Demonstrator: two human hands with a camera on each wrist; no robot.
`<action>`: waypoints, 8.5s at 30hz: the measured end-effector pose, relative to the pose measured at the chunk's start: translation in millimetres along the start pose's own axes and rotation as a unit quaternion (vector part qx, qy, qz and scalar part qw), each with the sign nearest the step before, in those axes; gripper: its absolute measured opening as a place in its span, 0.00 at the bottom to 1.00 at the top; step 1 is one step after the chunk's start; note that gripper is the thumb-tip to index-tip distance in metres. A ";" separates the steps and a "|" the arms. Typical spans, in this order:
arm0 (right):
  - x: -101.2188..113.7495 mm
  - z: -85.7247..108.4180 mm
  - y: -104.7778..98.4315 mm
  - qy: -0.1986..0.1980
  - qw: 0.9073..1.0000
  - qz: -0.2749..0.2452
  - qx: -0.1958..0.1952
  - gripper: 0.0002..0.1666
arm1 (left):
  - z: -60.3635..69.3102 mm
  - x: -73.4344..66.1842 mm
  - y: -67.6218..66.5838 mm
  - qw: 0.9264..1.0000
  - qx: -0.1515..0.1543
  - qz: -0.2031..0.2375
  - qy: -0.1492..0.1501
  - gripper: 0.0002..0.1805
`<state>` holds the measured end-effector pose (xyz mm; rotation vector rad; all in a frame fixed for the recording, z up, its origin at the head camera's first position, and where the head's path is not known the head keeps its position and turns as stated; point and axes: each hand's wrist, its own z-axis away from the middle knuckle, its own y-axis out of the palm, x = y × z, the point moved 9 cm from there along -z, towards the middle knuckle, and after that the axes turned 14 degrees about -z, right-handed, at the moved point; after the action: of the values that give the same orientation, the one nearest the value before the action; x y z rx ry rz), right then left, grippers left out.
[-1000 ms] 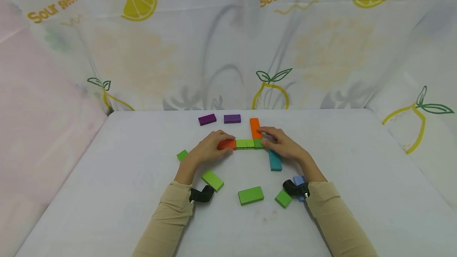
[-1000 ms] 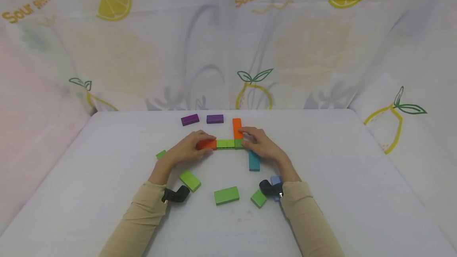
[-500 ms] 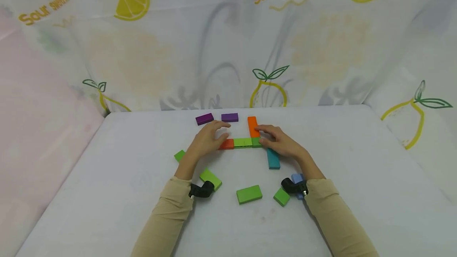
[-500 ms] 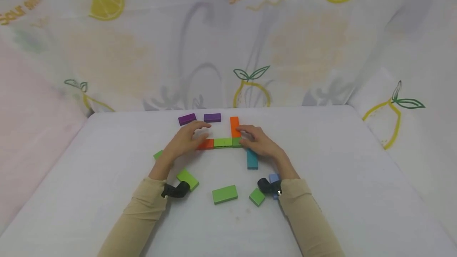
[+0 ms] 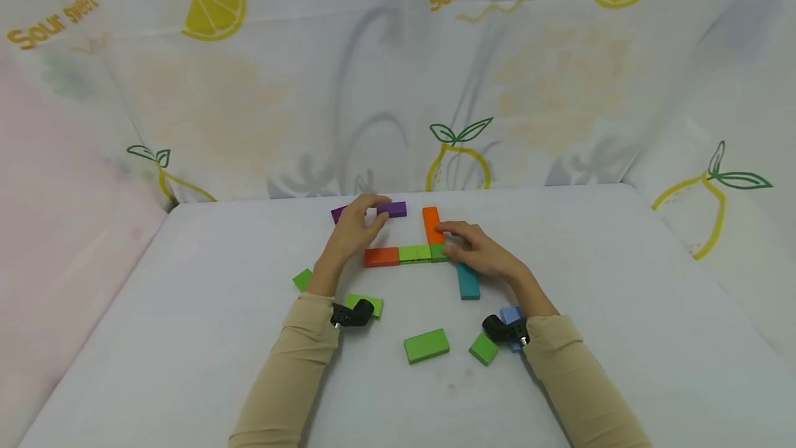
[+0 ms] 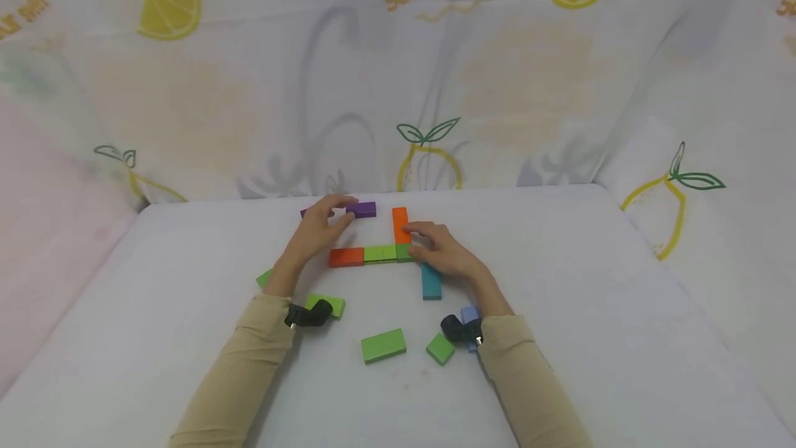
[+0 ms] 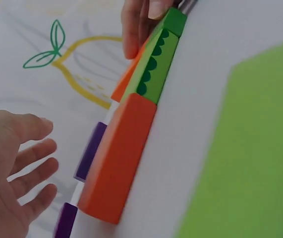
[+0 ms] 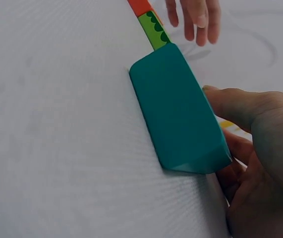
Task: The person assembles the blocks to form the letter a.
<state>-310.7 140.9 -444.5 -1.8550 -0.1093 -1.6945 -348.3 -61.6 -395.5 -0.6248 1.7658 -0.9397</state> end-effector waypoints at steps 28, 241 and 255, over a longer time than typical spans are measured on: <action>5.8 -0.9 6.8 0.006 1.000 -0.009 -0.001 0.27 | -22.6 11.8 12.6 1.000 0.021 -0.006 -0.005 0.14; 12.3 10.2 -4.0 0.012 1.000 0.011 -0.007 0.27 | -2.3 59.4 -21.2 0.993 -0.049 -0.028 -0.101 0.24; 13.8 10.8 -4.4 0.009 1.000 0.014 -0.005 0.28 | -1.3 61.8 -14.3 0.992 -0.036 -0.053 -0.113 0.25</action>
<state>-300.8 145.0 -430.0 -1.8391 -0.0662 -1.6959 -372.4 -116.5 -416.1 -0.8455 1.5821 -0.8442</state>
